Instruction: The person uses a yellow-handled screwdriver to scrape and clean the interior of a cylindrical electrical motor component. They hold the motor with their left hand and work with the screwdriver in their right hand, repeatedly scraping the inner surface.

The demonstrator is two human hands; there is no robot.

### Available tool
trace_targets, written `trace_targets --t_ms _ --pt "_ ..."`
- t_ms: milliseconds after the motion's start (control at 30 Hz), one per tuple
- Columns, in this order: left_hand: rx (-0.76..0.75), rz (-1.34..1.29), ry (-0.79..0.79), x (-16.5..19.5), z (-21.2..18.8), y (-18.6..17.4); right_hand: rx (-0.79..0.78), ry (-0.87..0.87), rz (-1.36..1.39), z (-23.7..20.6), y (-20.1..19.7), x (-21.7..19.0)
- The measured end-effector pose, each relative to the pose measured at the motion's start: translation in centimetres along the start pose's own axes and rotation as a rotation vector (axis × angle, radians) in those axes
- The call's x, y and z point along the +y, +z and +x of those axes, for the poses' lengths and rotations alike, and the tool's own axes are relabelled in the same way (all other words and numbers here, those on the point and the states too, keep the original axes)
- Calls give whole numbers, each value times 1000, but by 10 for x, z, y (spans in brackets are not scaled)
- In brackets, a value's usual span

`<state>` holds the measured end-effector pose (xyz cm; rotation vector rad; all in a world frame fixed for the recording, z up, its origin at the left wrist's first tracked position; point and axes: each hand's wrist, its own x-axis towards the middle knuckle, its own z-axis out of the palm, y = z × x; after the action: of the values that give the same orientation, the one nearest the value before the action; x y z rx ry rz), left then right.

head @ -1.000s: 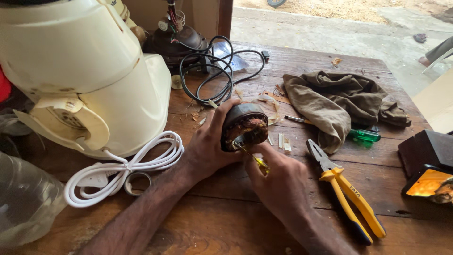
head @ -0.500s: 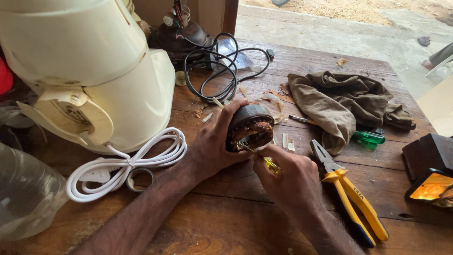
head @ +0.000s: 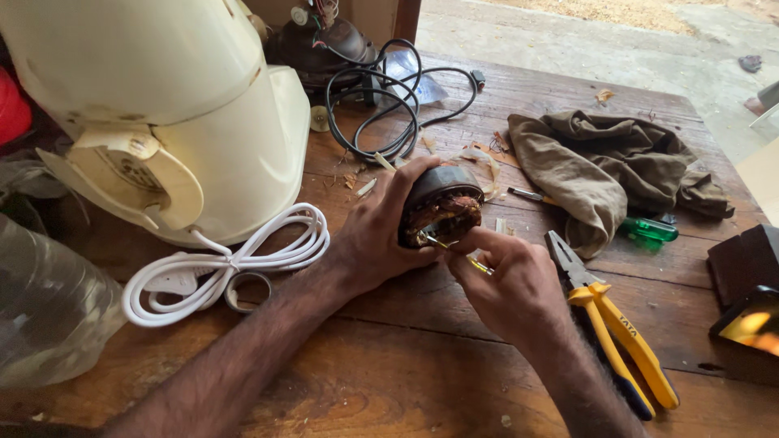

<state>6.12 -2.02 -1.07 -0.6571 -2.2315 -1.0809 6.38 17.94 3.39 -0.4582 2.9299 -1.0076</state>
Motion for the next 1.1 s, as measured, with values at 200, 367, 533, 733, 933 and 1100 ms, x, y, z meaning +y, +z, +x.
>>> trace_targets --t_ms 200,367,533,733,933,1100 --pt "1 17 -22 -6 -2 4 96 -238 -68 -3 6 5" --pt "-16 10 -23 -7 -1 7 47 -119 -91 -6 15 11" --pt "-28 16 -28 -4 -4 7 128 -307 -166 -15 25 17" --pt "-16 -5 -23 0 -4 2 185 -229 -48 -21 24 5" --pt "9 38 4 -2 -4 -2 104 -154 -107 -11 11 -6" --pt "-29 -16 -36 -9 -3 0 45 -392 -296 -1 11 -2"
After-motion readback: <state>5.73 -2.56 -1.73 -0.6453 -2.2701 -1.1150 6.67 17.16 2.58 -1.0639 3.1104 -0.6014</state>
